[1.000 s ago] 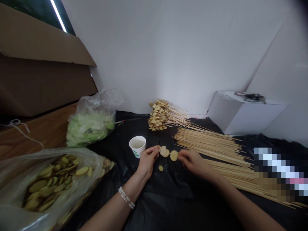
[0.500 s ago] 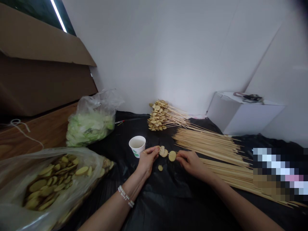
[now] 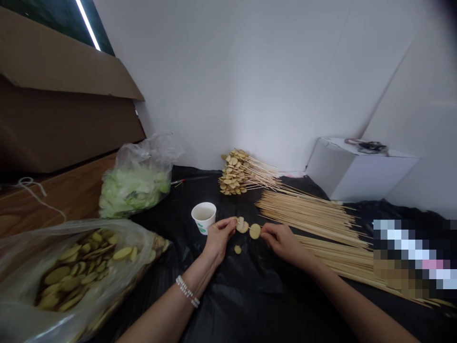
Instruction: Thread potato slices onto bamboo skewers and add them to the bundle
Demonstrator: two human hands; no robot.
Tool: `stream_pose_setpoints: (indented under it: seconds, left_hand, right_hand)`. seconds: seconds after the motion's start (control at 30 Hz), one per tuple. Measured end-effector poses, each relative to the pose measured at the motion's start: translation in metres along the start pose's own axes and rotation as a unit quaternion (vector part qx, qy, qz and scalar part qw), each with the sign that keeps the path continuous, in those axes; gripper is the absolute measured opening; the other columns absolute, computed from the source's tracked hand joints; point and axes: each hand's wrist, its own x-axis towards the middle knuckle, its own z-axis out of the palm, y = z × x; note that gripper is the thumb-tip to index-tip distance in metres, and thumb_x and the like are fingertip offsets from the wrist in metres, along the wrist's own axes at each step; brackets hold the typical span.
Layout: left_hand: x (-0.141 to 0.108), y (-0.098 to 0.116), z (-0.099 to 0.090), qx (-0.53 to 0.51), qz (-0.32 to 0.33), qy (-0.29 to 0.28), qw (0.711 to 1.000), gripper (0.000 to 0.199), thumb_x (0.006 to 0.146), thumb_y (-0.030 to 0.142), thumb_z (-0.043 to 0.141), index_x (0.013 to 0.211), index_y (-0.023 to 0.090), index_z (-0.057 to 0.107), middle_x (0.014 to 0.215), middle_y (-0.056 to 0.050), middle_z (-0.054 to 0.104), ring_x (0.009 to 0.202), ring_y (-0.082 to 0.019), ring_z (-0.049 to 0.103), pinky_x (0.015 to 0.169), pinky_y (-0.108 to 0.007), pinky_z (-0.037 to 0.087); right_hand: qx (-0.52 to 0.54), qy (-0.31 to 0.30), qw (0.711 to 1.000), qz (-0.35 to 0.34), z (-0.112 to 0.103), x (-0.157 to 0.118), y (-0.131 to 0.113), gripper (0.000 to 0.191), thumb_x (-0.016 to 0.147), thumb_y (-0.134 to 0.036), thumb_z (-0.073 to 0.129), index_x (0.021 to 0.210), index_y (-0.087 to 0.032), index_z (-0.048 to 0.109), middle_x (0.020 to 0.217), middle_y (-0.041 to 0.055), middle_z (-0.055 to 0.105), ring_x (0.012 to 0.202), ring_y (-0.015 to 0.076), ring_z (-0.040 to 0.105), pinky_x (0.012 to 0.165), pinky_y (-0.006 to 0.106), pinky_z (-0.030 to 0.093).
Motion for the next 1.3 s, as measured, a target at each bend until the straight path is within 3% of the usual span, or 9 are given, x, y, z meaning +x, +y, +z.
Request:
stream_pose_setpoints:
  seconds: [0.13,0.3,0.43,0.53,0.73,1.07,1.3]
  left_hand:
    - [0.0,0.003,0.001,-0.038,-0.01,-0.008,0.999,0.033,0.05,0.028,0.086,0.077,0.013,0.074,0.072,-0.003,0.067,0.06,-0.006,0.055,0.058,-0.015,0.047]
    - [-0.004,0.009,0.005,-0.029,-0.023,-0.014,0.999,0.032,0.06,0.037,0.08,0.08,0.013,0.073,0.07,-0.004,0.063,0.061,-0.006,0.054,0.057,-0.015,0.045]
    - [-0.014,0.01,0.01,0.003,-0.049,-0.079,0.996,0.035,0.06,0.031,0.081,0.091,0.017,0.072,0.085,-0.004,0.065,0.071,-0.007,0.057,0.06,-0.015,0.046]
    - [-0.019,0.009,0.014,-0.007,-0.07,-0.116,0.991,0.029,0.06,0.023,0.082,0.086,0.017,0.071,0.085,-0.002,0.064,0.071,-0.006,0.056,0.061,-0.014,0.045]
    - [-0.019,0.007,0.015,-0.067,-0.091,-0.099,0.989,0.024,0.061,0.017,0.081,0.082,0.014,0.069,0.08,-0.002,0.063,0.065,-0.005,0.056,0.06,-0.014,0.046]
    - [-0.02,0.007,0.017,-0.13,-0.124,-0.059,0.982,0.02,0.066,0.004,0.071,0.081,0.016,0.064,0.079,0.0,0.063,0.064,-0.005,0.057,0.061,-0.015,0.048]
    - [-0.018,0.006,0.016,-0.127,-0.126,-0.072,0.981,0.016,0.068,0.002,0.066,0.078,0.014,0.063,0.079,-0.001,0.061,0.064,-0.005,0.056,0.061,-0.015,0.048]
  right_hand:
    - [0.03,-0.006,0.999,0.011,-0.006,0.003,0.007,0.021,0.087,-0.022,0.045,0.068,-0.019,0.055,0.058,-0.0031,0.054,0.055,0.0114,0.049,0.056,0.022,0.034]
    - [0.078,0.021,0.997,0.02,-0.011,0.004,0.012,0.022,0.087,-0.024,0.045,0.069,-0.019,0.056,0.062,-0.0019,0.058,0.06,0.012,0.052,0.059,0.023,0.037]
    - [0.144,0.018,0.989,0.039,-0.005,0.004,0.009,0.02,0.089,-0.028,0.044,0.075,-0.019,0.056,0.064,-0.0023,0.058,0.052,0.0103,0.047,0.051,0.021,0.035]
    - [0.153,-0.001,0.988,0.03,0.0,0.003,0.004,0.018,0.088,-0.027,0.045,0.076,-0.019,0.057,0.064,-0.0028,0.057,0.053,0.0104,0.048,0.052,0.021,0.036]
    - [0.098,0.019,0.995,0.0,0.003,0.001,-0.004,0.018,0.088,-0.023,0.046,0.076,-0.019,0.059,0.064,-0.0026,0.059,0.062,0.0119,0.054,0.062,0.023,0.039]
    - [0.056,0.019,0.998,-0.009,0.002,-0.001,-0.011,0.019,0.089,-0.023,0.044,0.077,-0.02,0.06,0.064,-0.002,0.059,0.06,0.0118,0.054,0.061,0.023,0.038]
    - [0.047,0.018,0.999,-0.005,0.004,-0.001,-0.012,0.02,0.088,-0.021,0.044,0.074,-0.02,0.058,0.064,-0.002,0.06,0.06,0.0117,0.054,0.06,0.023,0.037]
